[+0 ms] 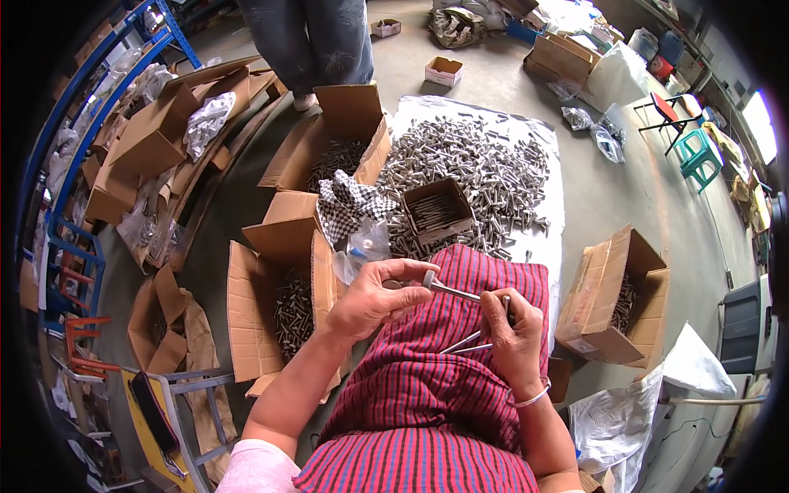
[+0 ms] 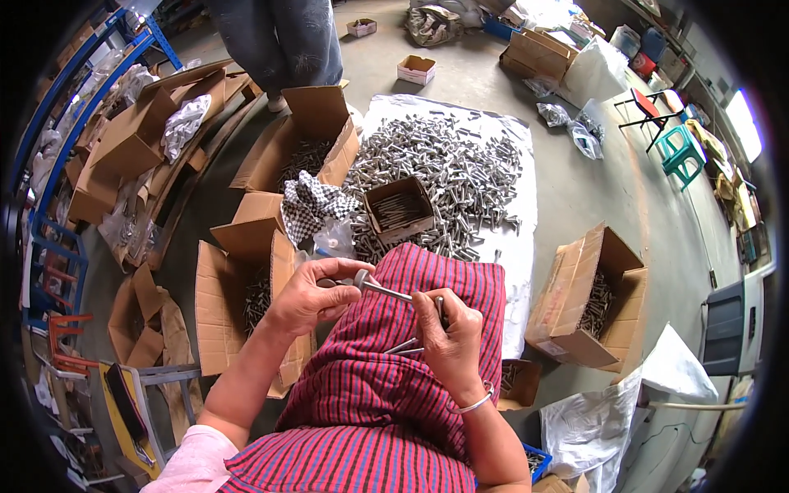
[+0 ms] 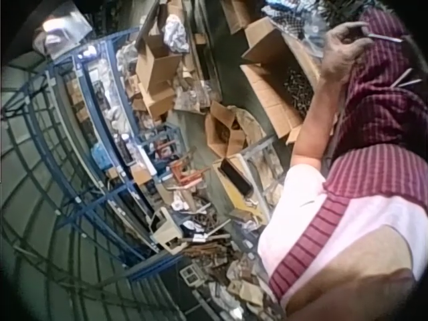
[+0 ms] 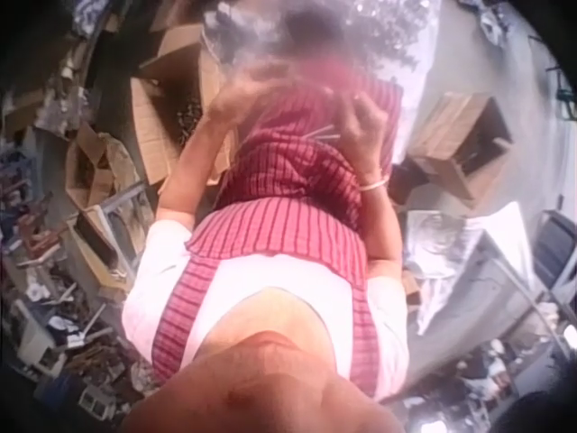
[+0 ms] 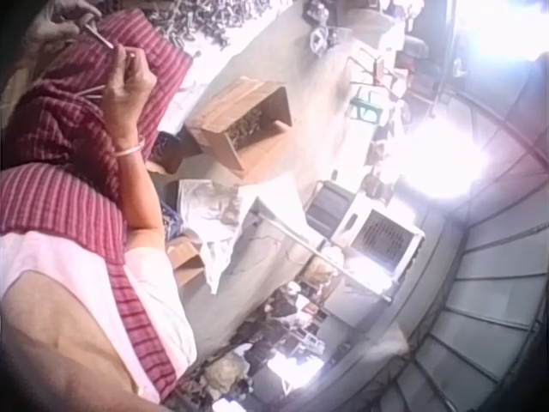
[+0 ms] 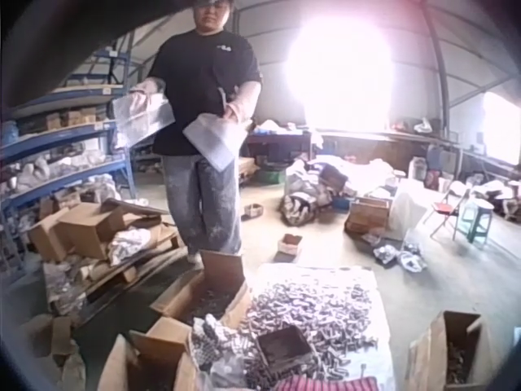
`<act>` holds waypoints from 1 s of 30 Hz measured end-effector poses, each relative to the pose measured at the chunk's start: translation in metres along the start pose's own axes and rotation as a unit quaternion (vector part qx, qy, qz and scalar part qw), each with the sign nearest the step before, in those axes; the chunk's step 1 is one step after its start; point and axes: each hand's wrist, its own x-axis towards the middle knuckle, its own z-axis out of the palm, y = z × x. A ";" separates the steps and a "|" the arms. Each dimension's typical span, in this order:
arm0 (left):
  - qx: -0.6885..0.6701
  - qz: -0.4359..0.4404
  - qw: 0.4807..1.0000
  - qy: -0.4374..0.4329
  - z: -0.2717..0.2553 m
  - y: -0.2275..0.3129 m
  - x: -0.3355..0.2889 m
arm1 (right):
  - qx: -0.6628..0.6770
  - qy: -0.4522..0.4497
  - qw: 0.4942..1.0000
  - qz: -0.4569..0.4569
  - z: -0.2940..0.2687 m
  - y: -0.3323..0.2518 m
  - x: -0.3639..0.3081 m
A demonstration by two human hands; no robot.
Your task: The person assembles small metal rods and washers by hand, taking them from floor-level storage boxes.
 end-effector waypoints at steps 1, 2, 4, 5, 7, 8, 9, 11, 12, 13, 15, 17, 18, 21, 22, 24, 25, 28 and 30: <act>0.024 -0.019 0.999 -0.015 -0.002 0.000 0.000 | 0.000 0.000 1.000 0.000 -0.001 0.001 0.000; 0.024 -0.019 0.999 -0.015 -0.002 0.000 0.001 | 0.023 -0.004 0.999 0.027 -0.002 0.002 0.000; 0.028 -0.001 0.999 -0.041 -0.001 0.001 0.001 | 0.046 -0.009 0.997 0.053 -0.003 0.003 0.001; 0.027 0.000 0.999 -0.041 0.000 0.002 0.000 | 0.043 -0.006 0.998 0.048 -0.003 0.004 0.001; -0.007 0.005 0.999 -0.032 0.003 0.002 -0.001 | 0.040 -0.004 0.998 0.043 -0.002 0.004 0.001; -0.007 0.006 0.999 -0.031 0.002 0.001 -0.001 | 0.035 -0.002 0.999 0.040 0.000 0.003 0.001; -0.033 0.011 0.999 -0.025 0.002 0.000 0.000 | 0.031 -0.001 0.999 0.037 0.001 0.003 0.001; -0.059 0.017 0.998 -0.018 0.003 0.000 -0.001 | 0.030 0.000 0.999 0.037 0.002 0.002 0.000; -0.017 0.033 0.999 -0.001 0.004 0.000 -0.002 | 0.029 0.000 0.999 0.038 0.003 0.002 0.000; 0.026 0.049 0.998 0.014 0.005 0.002 -0.003 | 0.028 0.000 0.999 0.037 0.003 0.000 0.000; 0.038 0.027 0.999 0.015 0.006 0.008 -0.005 | 0.046 0.003 0.998 0.054 0.002 -0.004 0.000; 0.000 0.010 1.000 0.004 0.001 0.004 -0.005 | 0.044 0.006 0.998 0.043 0.004 -0.004 0.000; 0.000 0.012 1.000 0.005 -0.001 0.003 -0.004 | 0.042 0.010 0.998 0.035 0.006 -0.004 0.000; -0.005 0.001 1.000 0.025 -0.004 0.002 -0.002 | -0.027 0.017 0.999 -0.016 0.008 -0.001 0.000; -0.005 0.001 1.000 0.025 -0.002 0.004 -0.003 | -0.027 0.017 0.999 -0.016 0.009 0.000 0.000; 0.001 0.029 0.998 0.063 0.006 0.011 -0.007 | -0.037 0.022 0.999 -0.024 0.009 0.000 0.001; 0.001 0.029 0.998 0.063 0.005 0.010 -0.006 | -0.037 0.022 0.999 -0.024 0.009 0.000 0.002; -0.050 0.044 0.998 0.018 -0.003 0.005 -0.003 | -0.038 0.017 0.999 -0.020 0.009 0.000 0.002; 0.024 -0.050 0.998 0.004 -0.016 -0.004 0.001 | -0.044 0.017 0.998 -0.041 0.010 0.000 0.002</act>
